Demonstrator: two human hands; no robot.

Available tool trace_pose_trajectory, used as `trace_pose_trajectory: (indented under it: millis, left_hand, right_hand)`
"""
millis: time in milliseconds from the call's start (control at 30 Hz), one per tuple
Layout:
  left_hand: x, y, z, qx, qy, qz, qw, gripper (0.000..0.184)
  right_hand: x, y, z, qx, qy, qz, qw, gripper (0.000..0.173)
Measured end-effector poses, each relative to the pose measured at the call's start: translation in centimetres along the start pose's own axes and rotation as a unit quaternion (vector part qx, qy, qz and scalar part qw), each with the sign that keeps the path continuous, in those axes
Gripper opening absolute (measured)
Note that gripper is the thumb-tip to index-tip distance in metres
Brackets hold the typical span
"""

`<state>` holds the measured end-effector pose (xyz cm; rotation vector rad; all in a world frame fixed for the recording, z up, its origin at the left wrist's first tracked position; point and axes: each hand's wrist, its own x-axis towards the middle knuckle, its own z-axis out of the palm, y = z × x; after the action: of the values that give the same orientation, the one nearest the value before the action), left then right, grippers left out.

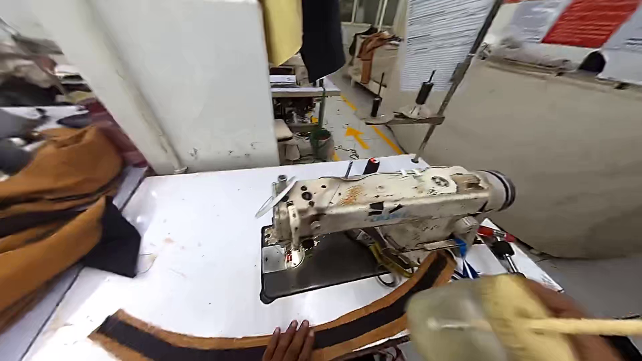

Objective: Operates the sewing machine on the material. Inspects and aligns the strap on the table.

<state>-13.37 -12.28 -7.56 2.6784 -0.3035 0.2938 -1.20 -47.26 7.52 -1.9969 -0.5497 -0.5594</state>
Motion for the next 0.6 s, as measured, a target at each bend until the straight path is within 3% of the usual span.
trace_pose_trajectory:
  millis: [67, 133, 233, 367, 433, 500, 600]
  left_hand:
    - [0.6, 0.6, -0.7, -0.029, 0.019, -0.012, 0.999, 0.068]
    - [1.9, 1.7, -1.5, -0.082, 0.047, -0.027, 0.995, 0.073]
    - [5.3, 3.2, -2.0, -0.194, 0.110, -0.075, 0.972, 0.083]
    - [11.6, 3.3, -0.8, -0.307, 0.136, -0.134, 0.932, 0.116]
    - [13.8, 3.3, 0.5, -0.319, 0.144, -0.137, 0.927, 0.114]
    - [14.9, 3.4, 1.4, -0.305, 0.155, -0.136, 0.930, 0.106]
    - [15.1, 3.8, 1.4, -0.288, 0.133, -0.134, 0.939, 0.105]
  right_hand:
    - [-0.1, -1.4, 5.8, 0.043, -0.085, 0.029, 0.995, 0.101]
    - [0.3, -0.1, 11.5, 0.028, -0.091, 0.064, 0.993, 0.096]
    - [1.1, 2.0, 16.0, -0.018, -0.164, 0.112, 0.980, 0.095]
    - [3.6, 1.0, 14.0, -0.093, -0.201, 0.077, 0.972, 0.102]
    - [4.7, 1.1, 13.6, -0.122, -0.182, 0.009, 0.976, 0.083]
    - [6.0, 1.5, 14.1, -0.124, -0.210, -0.062, 0.968, 0.048]
    - [7.5, 0.2, 13.0, -0.106, -0.148, -0.128, 0.975, 0.033]
